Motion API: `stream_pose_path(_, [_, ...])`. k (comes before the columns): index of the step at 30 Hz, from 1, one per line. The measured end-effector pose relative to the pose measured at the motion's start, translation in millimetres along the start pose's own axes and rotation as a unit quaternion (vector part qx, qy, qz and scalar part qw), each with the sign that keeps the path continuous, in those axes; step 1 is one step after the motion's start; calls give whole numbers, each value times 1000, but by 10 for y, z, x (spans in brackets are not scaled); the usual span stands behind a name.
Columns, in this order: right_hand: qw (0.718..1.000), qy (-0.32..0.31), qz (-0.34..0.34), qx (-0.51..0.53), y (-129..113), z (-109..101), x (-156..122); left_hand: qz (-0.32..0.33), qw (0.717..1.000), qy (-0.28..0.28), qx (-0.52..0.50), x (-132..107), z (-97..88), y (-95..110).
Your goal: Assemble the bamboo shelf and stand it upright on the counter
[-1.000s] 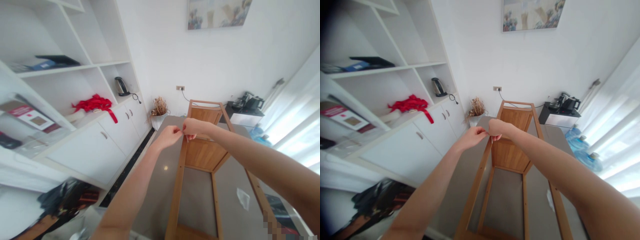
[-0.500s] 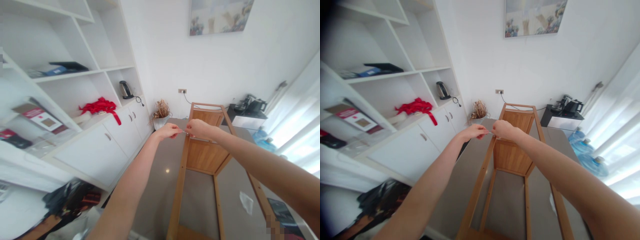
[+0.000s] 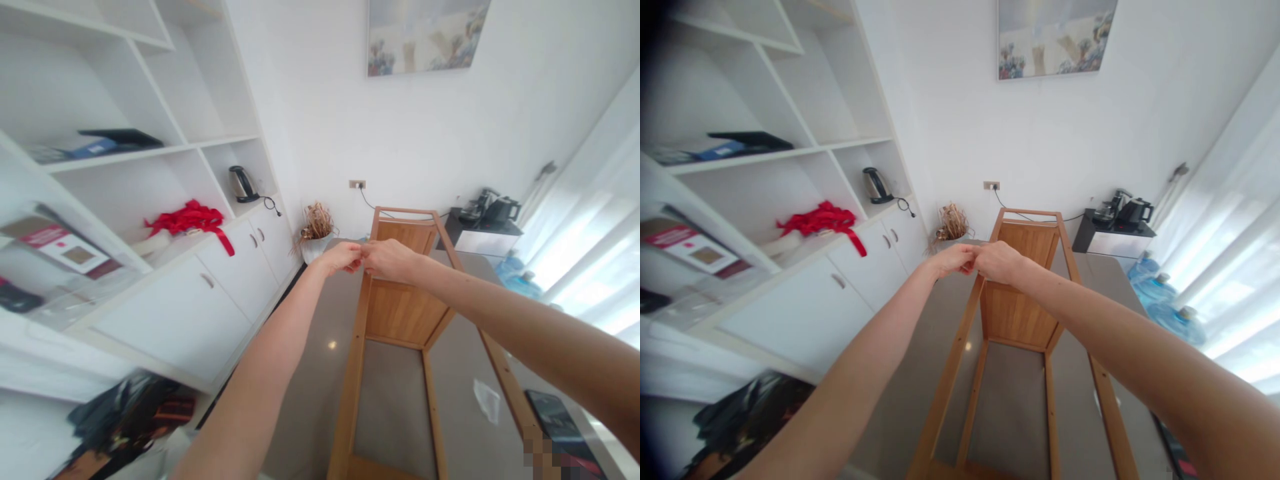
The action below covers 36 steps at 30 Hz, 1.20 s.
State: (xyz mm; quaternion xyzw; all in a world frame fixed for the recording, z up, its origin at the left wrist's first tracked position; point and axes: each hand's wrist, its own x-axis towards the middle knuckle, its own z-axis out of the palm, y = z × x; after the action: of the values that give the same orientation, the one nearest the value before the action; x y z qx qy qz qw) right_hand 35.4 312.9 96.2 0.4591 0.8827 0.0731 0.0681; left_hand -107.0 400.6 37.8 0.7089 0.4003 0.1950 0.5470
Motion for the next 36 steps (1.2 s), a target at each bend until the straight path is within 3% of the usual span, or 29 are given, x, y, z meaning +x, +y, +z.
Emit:
stream_pose_path(3, [998,-7,59,16,-41,-28,65,22,995,83,50,-160,3,-64])
stream_pose_path(5, [990,-54,107,76,-52,-35,131,42,989,108,93,-303,19,-96])
stream_pose_path(8, [947,-153,162,231,-55,-39,233,71,975,123,168,-537,101,-77])
stream_pose_path(10, [910,-187,194,316,-56,-38,278,76,964,135,218,-677,199,-20])
stream_pose_path(14, [878,-165,224,390,-51,-10,284,69,941,125,307,-841,389,94])
stream_pose_path(18, [859,-140,236,432,-25,61,242,93,941,93,313,-833,350,55])
stream_pose_path(22, [900,-86,214,370,2,110,217,71,975,71,196,-703,102,-80])
stream_pose_path(26, [950,-58,194,237,11,84,188,12,999,48,23,-482,-84,-187])
stream_pose_path(29, [979,-11,169,110,27,52,123,-19,997,21,-73,-277,-105,-215])
stream_pose_path(31, [993,19,104,51,50,40,62,-27,994,0,-110,-143,-79,-204])
stream_pose_path(34, [1000,19,-2,-6,88,30,-23,-32,991,-23,-128,19,-23,-160])
stream_pose_path(36, [999,8,-35,-27,100,22,-51,-36,991,-26,-125,87,2,-135])
